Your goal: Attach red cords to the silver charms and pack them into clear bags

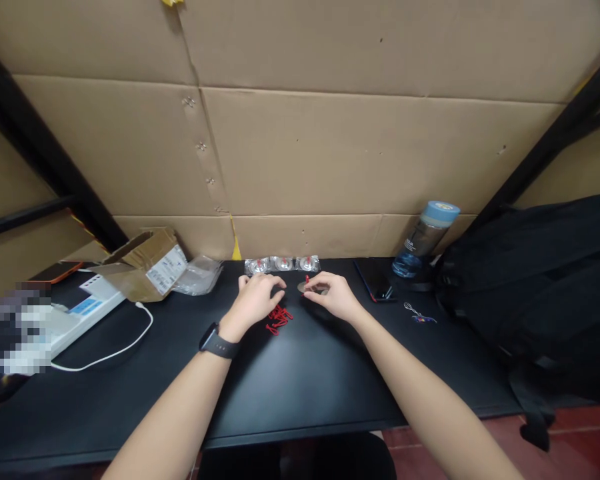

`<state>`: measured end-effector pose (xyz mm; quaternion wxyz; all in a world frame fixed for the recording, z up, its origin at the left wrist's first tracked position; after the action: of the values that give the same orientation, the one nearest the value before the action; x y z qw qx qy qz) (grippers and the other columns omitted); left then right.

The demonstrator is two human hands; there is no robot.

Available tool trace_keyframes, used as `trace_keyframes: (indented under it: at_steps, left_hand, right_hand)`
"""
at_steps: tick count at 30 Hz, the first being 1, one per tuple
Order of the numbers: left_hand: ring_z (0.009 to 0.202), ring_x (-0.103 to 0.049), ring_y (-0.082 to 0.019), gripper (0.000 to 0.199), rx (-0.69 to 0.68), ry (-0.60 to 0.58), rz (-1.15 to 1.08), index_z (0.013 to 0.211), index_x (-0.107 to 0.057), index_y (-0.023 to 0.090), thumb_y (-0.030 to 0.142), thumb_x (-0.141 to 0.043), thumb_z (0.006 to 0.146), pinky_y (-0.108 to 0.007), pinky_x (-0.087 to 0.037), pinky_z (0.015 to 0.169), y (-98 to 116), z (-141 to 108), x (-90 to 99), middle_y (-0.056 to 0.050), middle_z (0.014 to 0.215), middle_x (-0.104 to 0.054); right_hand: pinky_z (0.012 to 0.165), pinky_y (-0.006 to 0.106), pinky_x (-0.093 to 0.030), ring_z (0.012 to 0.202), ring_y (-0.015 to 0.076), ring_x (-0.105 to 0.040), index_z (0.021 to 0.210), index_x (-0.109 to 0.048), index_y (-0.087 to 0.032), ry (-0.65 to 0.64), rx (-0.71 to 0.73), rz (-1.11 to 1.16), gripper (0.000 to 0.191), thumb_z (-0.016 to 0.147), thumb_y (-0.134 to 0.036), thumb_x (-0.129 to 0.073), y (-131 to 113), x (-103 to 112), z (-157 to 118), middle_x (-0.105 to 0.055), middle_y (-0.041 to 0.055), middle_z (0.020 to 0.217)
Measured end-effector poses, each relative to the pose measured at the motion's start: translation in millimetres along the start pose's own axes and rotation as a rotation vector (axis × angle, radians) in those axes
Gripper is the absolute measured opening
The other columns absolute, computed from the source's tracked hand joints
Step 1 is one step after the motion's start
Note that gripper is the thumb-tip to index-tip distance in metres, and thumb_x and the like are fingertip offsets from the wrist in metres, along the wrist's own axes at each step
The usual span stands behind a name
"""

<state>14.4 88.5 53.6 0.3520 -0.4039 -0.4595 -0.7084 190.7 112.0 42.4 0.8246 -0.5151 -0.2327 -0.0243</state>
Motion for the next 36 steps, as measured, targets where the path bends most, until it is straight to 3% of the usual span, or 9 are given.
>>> trace_keyframes:
  at_steps: [4, 9, 12, 15, 18, 25, 30, 33, 36]
  left_hand:
    - [0.115, -0.059, -0.034, 0.017, 0.137, 0.087, 0.130, 0.101, -0.072, 0.029, 0.031, -0.062, 0.088, -0.052, -0.032, 0.100, -42.6, 1.7, 29.3, -0.008, 0.114, -0.075]
    - [0.114, -0.060, -0.037, 0.031, 0.496, 0.329, 0.179, 0.113, -0.066, 0.022, 0.036, -0.065, 0.085, -0.052, -0.036, 0.096, -120.4, -18.4, 83.5, -0.015, 0.120, -0.072]
    - [0.115, -0.059, -0.040, 0.037, 0.638, 0.358, 0.149, 0.114, -0.067, 0.021, 0.043, -0.066, 0.083, -0.056, -0.034, 0.097, -156.5, -33.0, 94.6, -0.014, 0.119, -0.072]
    - [0.117, -0.057, -0.043, 0.038, 0.692, 0.345, 0.162, 0.112, -0.072, 0.021, 0.048, -0.059, 0.089, -0.059, -0.034, 0.095, -172.7, -40.4, 96.3, -0.014, 0.121, -0.071]
    - [0.118, -0.055, -0.045, 0.038, 0.659, 0.339, 0.215, 0.111, -0.075, 0.021, 0.045, -0.054, 0.092, -0.059, -0.035, 0.092, -171.4, -39.0, 94.3, -0.017, 0.122, -0.070]
    - [0.112, -0.057, -0.044, 0.034, 0.657, 0.363, 0.247, 0.101, -0.078, 0.021, 0.038, -0.052, 0.088, -0.057, -0.034, 0.092, -165.2, -32.6, 84.2, -0.019, 0.109, -0.073]
    - [0.110, -0.057, -0.040, 0.034, 0.709, 0.561, 0.232, 0.100, -0.075, 0.019, 0.035, -0.045, 0.093, -0.056, -0.030, 0.093, -154.8, -45.6, 112.8, -0.018, 0.107, -0.072]
    - [0.115, -0.056, -0.036, 0.031, 0.582, 0.729, 0.212, 0.105, -0.071, 0.019, 0.033, -0.044, 0.096, -0.053, -0.027, 0.099, -123.8, -47.8, 132.8, -0.015, 0.114, -0.071]
    - [0.118, -0.058, -0.030, 0.025, 0.274, 0.693, 0.142, 0.099, -0.070, 0.022, 0.033, -0.048, 0.096, -0.046, -0.028, 0.103, -68.1, -29.7, 117.2, -0.009, 0.116, -0.072]
  right_hand:
    - [0.078, 0.030, -0.052, 0.079, 0.0170, -0.067, 0.085, -0.076, -0.021, -0.099, 0.103, -0.325, 0.006, 0.079, -0.021, -0.077, 2.8, -9.7, -1.8, -0.071, 0.0037, 0.087]
    - [0.076, 0.027, -0.048, 0.080, 0.0158, -0.064, 0.084, -0.072, -0.021, -0.140, 0.091, -0.438, 0.013, 0.075, -0.016, -0.079, 10.4, -16.1, -1.6, -0.068, 0.0025, 0.090]
    - [0.074, 0.025, -0.045, 0.079, 0.0147, -0.062, 0.081, -0.067, -0.020, -0.133, 0.098, -0.455, 0.018, 0.071, -0.014, -0.080, 7.0, -15.9, -1.5, -0.067, 0.0004, 0.089]
    - [0.072, 0.023, -0.041, 0.076, 0.0134, -0.059, 0.079, -0.062, -0.021, -0.127, 0.088, -0.490, 0.022, 0.069, -0.013, -0.079, 4.3, -15.0, -2.1, -0.064, -0.0023, 0.086]
    - [0.071, 0.024, -0.040, 0.078, 0.0142, -0.059, 0.084, -0.060, -0.022, -0.107, 0.083, -0.514, 0.025, 0.068, -0.014, -0.078, 2.3, -12.9, -2.7, -0.064, -0.0027, 0.088]
    - [0.085, 0.030, -0.044, 0.093, 0.0195, -0.067, 0.118, -0.062, -0.024, -0.166, 0.054, -0.484, 0.047, 0.074, -0.017, -0.077, 8.8, -17.6, -4.8, -0.071, 0.0048, 0.110]
    - [0.085, 0.033, -0.041, 0.096, 0.0214, -0.067, 0.116, -0.065, -0.025, -0.180, 0.021, -0.558, 0.046, 0.074, -0.019, -0.081, 8.3, -16.9, -5.0, -0.073, 0.0040, 0.107]
    - [0.085, 0.033, -0.039, 0.096, 0.0219, -0.066, 0.115, -0.065, -0.025, -0.180, -0.002, -0.591, 0.045, 0.073, -0.021, -0.084, 5.4, -15.0, -4.2, -0.072, 0.0039, 0.106]
    - [0.086, 0.034, -0.040, 0.097, 0.0218, -0.066, 0.115, -0.066, -0.026, -0.160, -0.010, -0.597, 0.043, 0.076, -0.020, -0.082, 3.2, -9.4, -3.3, -0.070, 0.0037, 0.106]
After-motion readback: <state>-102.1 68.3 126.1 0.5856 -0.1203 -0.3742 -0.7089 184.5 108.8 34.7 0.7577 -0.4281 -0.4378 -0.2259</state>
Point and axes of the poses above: each hand's wrist, its own z-axis towards the middle knuckle, its own x-axis out of the back of the hand, y = z × x, the point moved 10 cm from there along z, towards the middle knuckle
